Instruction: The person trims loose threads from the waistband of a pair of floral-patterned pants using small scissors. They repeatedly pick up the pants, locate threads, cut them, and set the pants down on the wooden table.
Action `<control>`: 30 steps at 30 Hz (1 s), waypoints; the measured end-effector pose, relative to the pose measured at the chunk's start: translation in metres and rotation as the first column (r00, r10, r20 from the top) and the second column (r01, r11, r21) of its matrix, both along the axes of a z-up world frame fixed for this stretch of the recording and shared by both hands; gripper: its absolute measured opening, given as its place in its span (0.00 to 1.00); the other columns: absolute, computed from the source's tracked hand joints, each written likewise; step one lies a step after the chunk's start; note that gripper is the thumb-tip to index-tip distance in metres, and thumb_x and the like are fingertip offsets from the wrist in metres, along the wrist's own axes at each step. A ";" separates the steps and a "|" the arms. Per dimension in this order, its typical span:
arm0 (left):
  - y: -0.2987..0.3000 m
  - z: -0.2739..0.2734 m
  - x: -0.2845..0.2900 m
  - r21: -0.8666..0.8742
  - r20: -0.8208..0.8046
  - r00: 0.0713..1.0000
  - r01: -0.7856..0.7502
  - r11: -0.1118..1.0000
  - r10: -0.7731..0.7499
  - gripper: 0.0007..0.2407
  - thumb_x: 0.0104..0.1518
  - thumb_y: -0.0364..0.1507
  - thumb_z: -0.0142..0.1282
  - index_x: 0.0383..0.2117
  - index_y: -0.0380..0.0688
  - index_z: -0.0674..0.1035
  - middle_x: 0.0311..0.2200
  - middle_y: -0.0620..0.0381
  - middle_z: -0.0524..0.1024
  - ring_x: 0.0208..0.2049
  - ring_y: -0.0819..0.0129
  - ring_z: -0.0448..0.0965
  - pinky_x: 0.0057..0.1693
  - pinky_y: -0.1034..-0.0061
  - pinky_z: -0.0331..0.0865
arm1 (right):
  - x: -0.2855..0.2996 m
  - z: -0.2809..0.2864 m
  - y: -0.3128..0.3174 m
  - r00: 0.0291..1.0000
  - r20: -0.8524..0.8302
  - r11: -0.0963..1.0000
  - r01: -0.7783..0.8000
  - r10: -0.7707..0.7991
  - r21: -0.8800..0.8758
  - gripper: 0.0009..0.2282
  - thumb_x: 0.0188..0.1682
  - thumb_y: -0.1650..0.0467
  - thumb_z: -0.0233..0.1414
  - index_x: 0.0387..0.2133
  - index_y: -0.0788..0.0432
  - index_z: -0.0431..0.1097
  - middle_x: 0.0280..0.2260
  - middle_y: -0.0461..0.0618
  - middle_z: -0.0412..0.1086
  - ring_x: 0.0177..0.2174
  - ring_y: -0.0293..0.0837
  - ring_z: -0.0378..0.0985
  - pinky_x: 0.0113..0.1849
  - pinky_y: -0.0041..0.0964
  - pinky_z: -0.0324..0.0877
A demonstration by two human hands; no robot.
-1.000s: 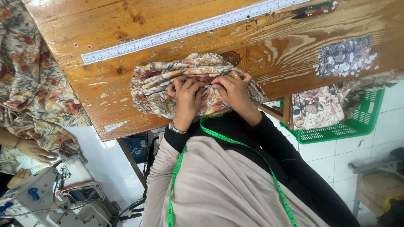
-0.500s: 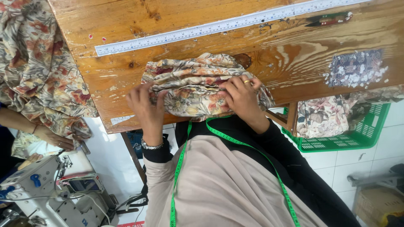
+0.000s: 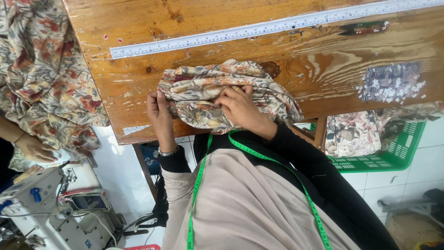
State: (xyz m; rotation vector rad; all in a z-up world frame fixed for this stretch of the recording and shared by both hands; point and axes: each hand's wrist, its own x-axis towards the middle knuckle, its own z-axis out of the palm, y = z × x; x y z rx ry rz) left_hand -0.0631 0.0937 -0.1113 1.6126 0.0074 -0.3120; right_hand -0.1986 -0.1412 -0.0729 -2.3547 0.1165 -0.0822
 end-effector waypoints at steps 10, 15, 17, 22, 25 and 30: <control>0.002 0.013 0.005 -0.324 -0.249 0.968 -0.115 0.939 0.032 0.05 0.68 0.29 0.55 0.35 0.43 0.76 0.33 0.64 0.76 0.34 0.81 0.72 0.44 0.82 0.67 | 0.002 0.030 -0.009 0.991 -0.014 0.980 0.133 -0.136 -0.150 0.05 0.53 0.73 0.57 0.40 0.53 0.77 0.37 0.42 0.74 0.38 0.42 0.76 0.60 0.64 0.35; 0.001 0.013 0.006 -0.257 -0.131 0.991 -0.066 0.964 0.033 0.05 0.69 0.30 0.54 0.37 0.43 0.76 0.33 0.66 0.74 0.35 0.82 0.70 0.46 0.84 0.66 | 0.001 0.033 -0.010 0.996 0.070 0.986 0.074 -0.064 -0.152 0.11 0.48 0.73 0.57 0.44 0.52 0.78 0.38 0.40 0.74 0.42 0.42 0.73 0.57 0.61 0.37; -0.001 0.012 0.006 -0.263 -0.115 0.993 -0.055 0.963 0.025 0.05 0.70 0.30 0.53 0.37 0.44 0.75 0.33 0.66 0.74 0.35 0.82 0.69 0.46 0.84 0.65 | 0.002 0.028 -0.008 0.995 0.099 0.986 0.048 -0.032 -0.162 0.12 0.47 0.72 0.58 0.44 0.53 0.77 0.38 0.41 0.74 0.45 0.43 0.72 0.54 0.57 0.40; -0.009 0.009 0.006 -0.280 -0.107 0.994 -0.024 0.960 -0.006 0.06 0.70 0.31 0.53 0.37 0.43 0.75 0.33 0.65 0.74 0.35 0.82 0.69 0.46 0.84 0.65 | 0.013 0.007 0.002 0.997 -0.026 0.995 -0.068 0.070 0.073 0.13 0.47 0.74 0.57 0.46 0.57 0.77 0.40 0.46 0.74 0.43 0.43 0.72 0.46 0.46 0.48; -0.009 0.008 0.007 -0.252 -0.099 0.995 -0.048 0.967 0.024 0.06 0.69 0.30 0.53 0.36 0.42 0.75 0.34 0.64 0.76 0.36 0.82 0.70 0.46 0.84 0.66 | 0.020 -0.001 0.005 0.999 -0.005 0.978 -0.051 0.053 0.201 0.13 0.52 0.73 0.56 0.49 0.59 0.77 0.40 0.46 0.76 0.36 0.43 0.73 0.44 0.42 0.51; -0.009 0.006 0.006 -0.274 -0.127 0.986 -0.144 0.951 0.113 0.06 0.69 0.30 0.53 0.35 0.42 0.75 0.33 0.64 0.76 0.34 0.82 0.70 0.43 0.83 0.66 | 0.019 0.001 -0.005 0.998 -0.057 0.848 0.031 -0.001 0.529 0.13 0.52 0.73 0.56 0.50 0.61 0.75 0.24 0.47 0.73 0.23 0.34 0.69 0.31 0.32 0.62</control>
